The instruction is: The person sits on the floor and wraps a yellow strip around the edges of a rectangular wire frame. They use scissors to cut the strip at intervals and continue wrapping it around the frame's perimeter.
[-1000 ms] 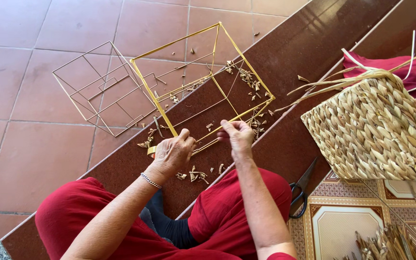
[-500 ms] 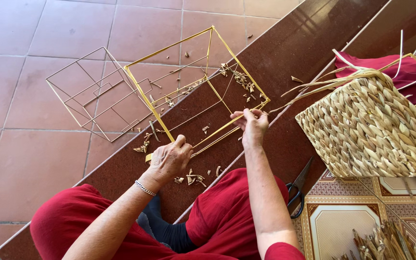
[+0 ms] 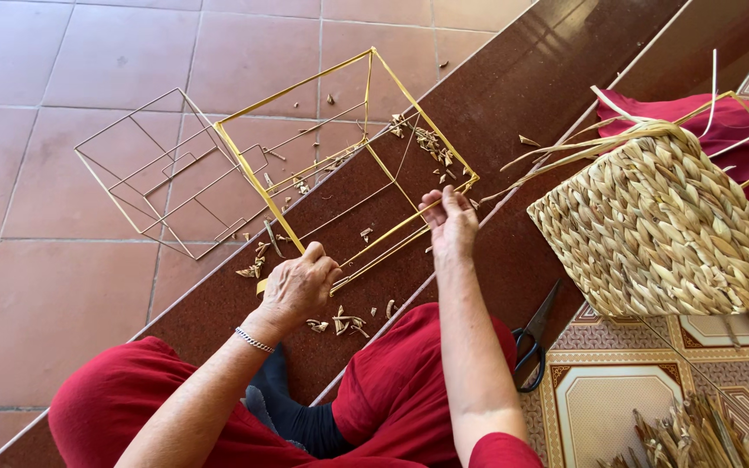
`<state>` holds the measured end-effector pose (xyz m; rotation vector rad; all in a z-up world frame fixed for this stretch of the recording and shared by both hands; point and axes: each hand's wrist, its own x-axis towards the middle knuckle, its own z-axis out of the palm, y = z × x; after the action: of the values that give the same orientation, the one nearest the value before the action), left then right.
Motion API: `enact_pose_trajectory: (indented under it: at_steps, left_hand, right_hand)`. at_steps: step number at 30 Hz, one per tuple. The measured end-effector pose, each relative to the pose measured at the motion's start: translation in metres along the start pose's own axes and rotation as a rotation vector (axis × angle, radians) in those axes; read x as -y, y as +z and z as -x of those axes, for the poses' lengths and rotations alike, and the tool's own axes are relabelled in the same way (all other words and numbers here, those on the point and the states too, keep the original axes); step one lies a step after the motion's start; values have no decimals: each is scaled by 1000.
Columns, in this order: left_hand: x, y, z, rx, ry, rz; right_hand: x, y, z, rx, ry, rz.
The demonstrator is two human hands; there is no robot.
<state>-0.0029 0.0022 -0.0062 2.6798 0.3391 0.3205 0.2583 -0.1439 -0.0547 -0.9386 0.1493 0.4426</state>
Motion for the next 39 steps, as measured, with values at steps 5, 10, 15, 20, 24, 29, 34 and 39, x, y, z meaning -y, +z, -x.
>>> enact_pose_trajectory:
  at_steps: [5,10,15,20,24,29,34,39]
  left_hand:
    - [4,2,-3,25,-61,15]
    - [2,3,0,2,-63,21]
    - [3,3,4,-70,-69,18]
    - [-3,2,5,-115,-44,-67]
    - [-12,4,10,-114,-45,-123]
    - [-19,2,16,-193,-130,-23]
    - [-9,-3,37,-464,-166,345]
    - [22,1,34,-94,-563,652]
  right_hand:
    - [-28,15,55,51,96,48]
    - [-51,29,97,83,153,75]
    - [-78,31,115,136,155,118]
    - [-85,21,103,238,176,171]
    - [-85,8,93,258,239,235]
    - [-47,3,92,324,196,571]
    - [39,-66,108,126,-94,773]
    - [82,-224,98,-275,-235,1441]
